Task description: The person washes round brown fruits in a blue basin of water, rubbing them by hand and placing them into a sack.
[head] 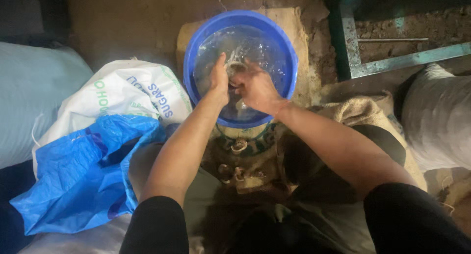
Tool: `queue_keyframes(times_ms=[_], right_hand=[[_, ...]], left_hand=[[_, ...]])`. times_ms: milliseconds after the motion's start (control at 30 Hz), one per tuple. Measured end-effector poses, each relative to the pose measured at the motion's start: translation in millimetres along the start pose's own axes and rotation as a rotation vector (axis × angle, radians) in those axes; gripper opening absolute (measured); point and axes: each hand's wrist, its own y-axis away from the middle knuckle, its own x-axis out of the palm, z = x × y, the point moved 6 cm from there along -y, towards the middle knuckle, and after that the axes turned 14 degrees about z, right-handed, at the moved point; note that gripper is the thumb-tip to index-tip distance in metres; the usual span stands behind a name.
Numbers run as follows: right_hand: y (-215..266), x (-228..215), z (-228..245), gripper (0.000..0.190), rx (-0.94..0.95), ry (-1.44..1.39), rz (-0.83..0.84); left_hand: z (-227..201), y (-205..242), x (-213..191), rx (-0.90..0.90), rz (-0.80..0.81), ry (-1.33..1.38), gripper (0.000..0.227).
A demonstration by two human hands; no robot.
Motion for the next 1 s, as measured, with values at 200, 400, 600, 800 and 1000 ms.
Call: queue_keyframes(times_ms=[200, 400, 600, 800, 1000], right_hand=[[-5.5, 22.9, -34.7, 0.036, 0.201, -0.835, -0.229], [6.3, 47.8, -29.7, 0.047, 0.074, 0.025, -0.009], [-13.0, 84.6, -64.3, 0.036, 0.261, 0.076, 0.234], [-35.6, 71.2, -99.3, 0.021, 0.458, -0.121, 0.085], [-14.4, 47.4, -69.5, 0.014, 0.508, -0.987, -0.248]], left_hand=[[1.3, 1.1, 21.8, 0.366, 0.3, 0.307, 0.028], [45.0, -22.2, -19.2, -0.044, -0.059, 0.011, 0.049], [80.1, -62.6, -32.0, -0.111, 0.043, -0.09, 0.043], [71.4, -32.7, -11.4, -0.088, 0.087, -0.195, 0.056], [27.3, 4.7, 5.3, 0.055, -0.005, 0.036, 0.052]])
